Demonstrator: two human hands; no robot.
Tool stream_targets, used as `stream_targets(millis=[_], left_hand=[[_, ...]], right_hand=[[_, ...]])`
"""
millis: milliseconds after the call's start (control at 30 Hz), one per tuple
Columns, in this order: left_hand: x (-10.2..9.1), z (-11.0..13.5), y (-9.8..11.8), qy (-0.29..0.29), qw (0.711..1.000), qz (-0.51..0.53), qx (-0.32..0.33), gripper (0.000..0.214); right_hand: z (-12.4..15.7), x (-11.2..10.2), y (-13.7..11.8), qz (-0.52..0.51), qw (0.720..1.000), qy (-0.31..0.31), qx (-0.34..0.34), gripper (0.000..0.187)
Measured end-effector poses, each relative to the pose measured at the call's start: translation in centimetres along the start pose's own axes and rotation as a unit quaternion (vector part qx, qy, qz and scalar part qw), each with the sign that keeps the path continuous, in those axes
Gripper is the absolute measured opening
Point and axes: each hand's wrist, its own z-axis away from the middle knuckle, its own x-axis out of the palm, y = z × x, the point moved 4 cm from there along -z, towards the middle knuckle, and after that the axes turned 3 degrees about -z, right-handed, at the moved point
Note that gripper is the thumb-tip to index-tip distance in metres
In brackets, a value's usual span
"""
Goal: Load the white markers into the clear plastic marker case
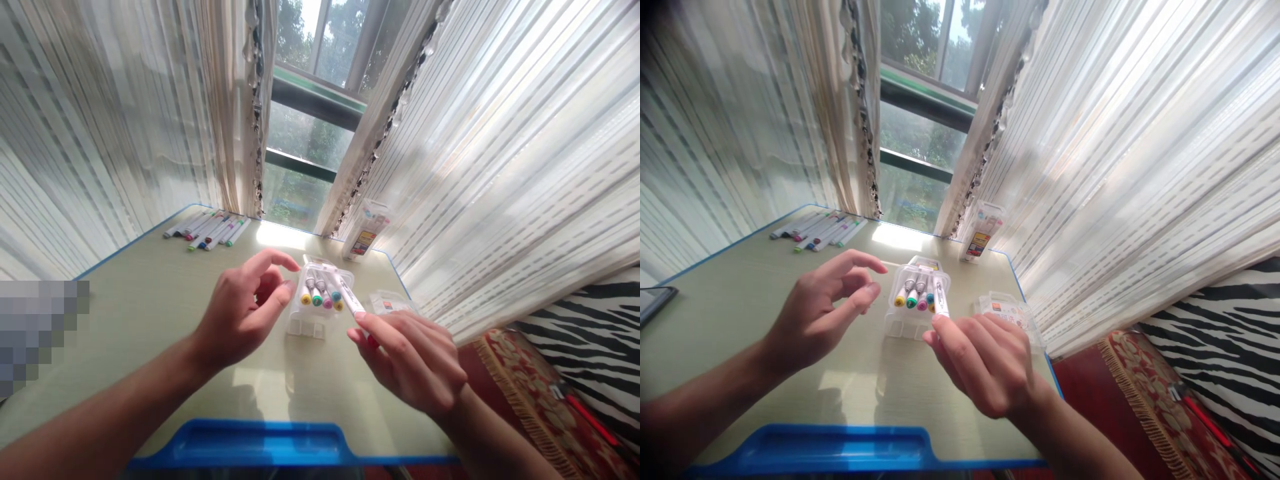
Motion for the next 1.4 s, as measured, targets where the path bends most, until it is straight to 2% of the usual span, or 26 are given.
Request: stream_targets(millis=[200, 367, 467, 667, 800, 1067, 1400], left_hand=[[0.2, -0.4, -1.0, -0.013, 1.000, -0.028, 0.002, 0.015], [0.6, -0.6, -1.4, -0.035, 0.998, -0.044, -0.042, 0.027], [0.9, -0.7, -1.4, -0.058, 0.997, -0.030, -0.045, 0.032], [1.2, -0.6, -1.4, -0.063, 0.998, -0.024, -0.017, 0.029], [1.4, -0.4, -1.4, -0.076, 0.997, -0.021, -0.007, 0.034], [1.5, -0.1, -1.4, -0.071, 0.997, -0.013, 0.012, 0.034], [1.4, 0.0, -1.5, -0.060, 0.998, -0.012, 0.013, 0.033]], right_hand=[[-1.9, -0.3, 0.4, 0.015, 0.998, -0.051, 0.023, 0.020], [-4.0, -1.9, 0.6, 0.026, 0.998, -0.042, 0.041, 0.009], [-4.4, -2.3, 0.3, 0.024, 0.997, -0.056, 0.046, 0.008], [-3.7, -1.5, 0.8, 0.004, 0.996, -0.052, 0.071, 0.008], [-2.9, -0.6, 1.5, -0.011, 0.994, -0.054, 0.092, 0.008], [-2.3, 1.0, 1.4, -0.016, 0.995, -0.060, 0.074, 0.007], [-0.8, 1.8, 1.8, -0.018, 0.995, 0.006, 0.094, 0.019]])
